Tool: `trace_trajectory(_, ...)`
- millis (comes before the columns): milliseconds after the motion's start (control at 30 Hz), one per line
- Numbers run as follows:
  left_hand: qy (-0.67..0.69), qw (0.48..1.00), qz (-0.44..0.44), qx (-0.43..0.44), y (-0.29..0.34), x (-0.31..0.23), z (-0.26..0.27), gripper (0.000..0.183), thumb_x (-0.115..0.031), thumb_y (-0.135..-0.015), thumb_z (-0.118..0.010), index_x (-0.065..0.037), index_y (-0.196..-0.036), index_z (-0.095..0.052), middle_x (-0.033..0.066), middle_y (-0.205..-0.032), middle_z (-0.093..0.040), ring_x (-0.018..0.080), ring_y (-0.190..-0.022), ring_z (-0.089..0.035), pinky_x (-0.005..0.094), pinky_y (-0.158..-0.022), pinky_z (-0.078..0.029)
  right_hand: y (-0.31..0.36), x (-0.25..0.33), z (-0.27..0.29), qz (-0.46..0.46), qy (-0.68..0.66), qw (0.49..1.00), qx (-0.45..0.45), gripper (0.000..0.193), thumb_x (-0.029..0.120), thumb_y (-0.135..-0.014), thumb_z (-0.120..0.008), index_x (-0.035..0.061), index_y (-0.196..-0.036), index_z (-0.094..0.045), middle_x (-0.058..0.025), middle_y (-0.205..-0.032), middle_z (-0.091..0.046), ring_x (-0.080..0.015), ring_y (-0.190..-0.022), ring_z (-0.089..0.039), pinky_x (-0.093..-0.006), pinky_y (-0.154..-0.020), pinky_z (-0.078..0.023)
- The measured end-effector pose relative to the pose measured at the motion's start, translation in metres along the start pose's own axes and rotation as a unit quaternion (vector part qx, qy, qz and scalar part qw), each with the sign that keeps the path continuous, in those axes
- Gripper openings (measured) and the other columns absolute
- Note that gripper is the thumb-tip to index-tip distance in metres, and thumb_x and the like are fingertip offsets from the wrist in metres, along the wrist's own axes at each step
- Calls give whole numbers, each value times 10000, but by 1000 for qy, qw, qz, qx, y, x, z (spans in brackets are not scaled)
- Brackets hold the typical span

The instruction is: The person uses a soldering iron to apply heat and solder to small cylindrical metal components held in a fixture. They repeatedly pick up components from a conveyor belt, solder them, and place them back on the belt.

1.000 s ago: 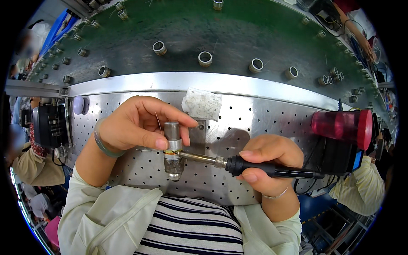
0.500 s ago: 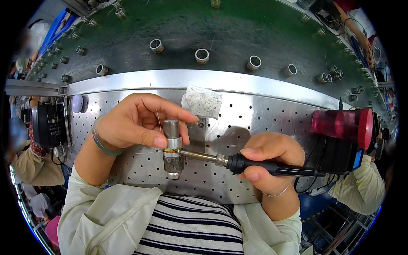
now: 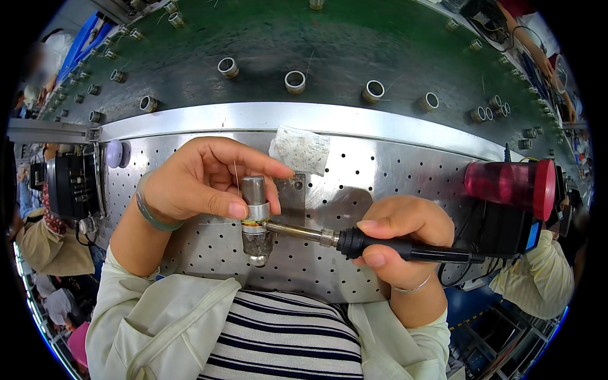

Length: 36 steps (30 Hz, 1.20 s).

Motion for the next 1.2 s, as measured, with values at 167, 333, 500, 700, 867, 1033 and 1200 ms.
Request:
trace_trajectory(167, 5, 1000, -1, -2, 0, -1, -1, 523, -41, -711, -722, 76, -1182, -527, 194, -937, -644, 120, -795, -620, 174, -676, -486, -2, 2, -1, 20, 10, 999, 24, 209, 21, -711, -715, -53, -838, -566, -128, -621, -592, -175, -465, -583, -244, -435, -459)
trace_trajectory(333, -3, 1000, -5, -10, 3, -7, -4, 574, -10, -693, -724, 84, -1211, -495, 199, -961, -630, 146, -850, -617, 178, -663, -494, -2, 3, -2, 26, 10, 999, 35, 216, 18, -712, -712, -56, -857, -570, -131, -626, -596, -179, -474, -588, -252, -445, -465)
trace_trajectory(500, -28, 999, -31, -26, 4, -14, -10, 635, 48, -664, -723, 85, -1242, -461, 206, -979, -617, 161, -867, -613, 191, -679, -509, -1, 3, -1, 27, 23, 999, 37, 206, 15, -716, -707, -52, -852, -567, -135, -629, -600, -178, -478, -590, -251, -445, -460)
trace_trajectory(700, 19, 1000, -1, -18, 1, -5, -6, 678, 64, -661, -722, 90, -1269, -423, 218, -976, -615, 159, -866, -612, 192, -672, -515, 0, 5, 2, 28, 17, 999, 11, 203, 47, -730, -707, -44, -834, -558, -132, -629, -592, -169, -465, -576, -250, -439, -457)
trace_trajectory(867, 25, 1000, 10, -4, -1, -3, -4, 705, 56, -656, -733, 94, -1279, -406, 222, -961, -616, 162, -860, -614, 194, -680, -516, -1, 5, 5, 31, -16, 999, -5, 205, 71, -752, -697, -44, -828, -546, -124, -636, -589, -159, -452, -563, -239, -422, -453)
trace_trajectory(1033, 22, 1000, -9, 21, -3, 1, -2, 754, -38, -642, -782, 92, -1281, -405, 205, -1046, -590, 164, -928, -592, 202, -726, -511, 0, 3, 7, 16, -17, 1000, -22, 229, 99, -757, -708, -42, -831, -544, -121, -638, -589, -151, -450, -555, -229, -422, -449)
trace_trajectory(1200, 50, 998, -17, 38, 1, 2, 8, 698, -95, -665, -777, 88, -1252, -446, 172, -1089, -572, 146, -940, -574, 202, -744, -496, 2, 2, 13, -15, -18, 998, -61, 244, 115, -749, -723, -41, -824, -552, -119, -637, -588, -148, -455, -554, -220, -438, -450)
Point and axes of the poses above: each hand's wrist, its own y-axis away from the middle knuckle, its own z-axis out of the back of the hand, x = y × z, the point moved 8 cm from there along -y, towards the middle knuckle
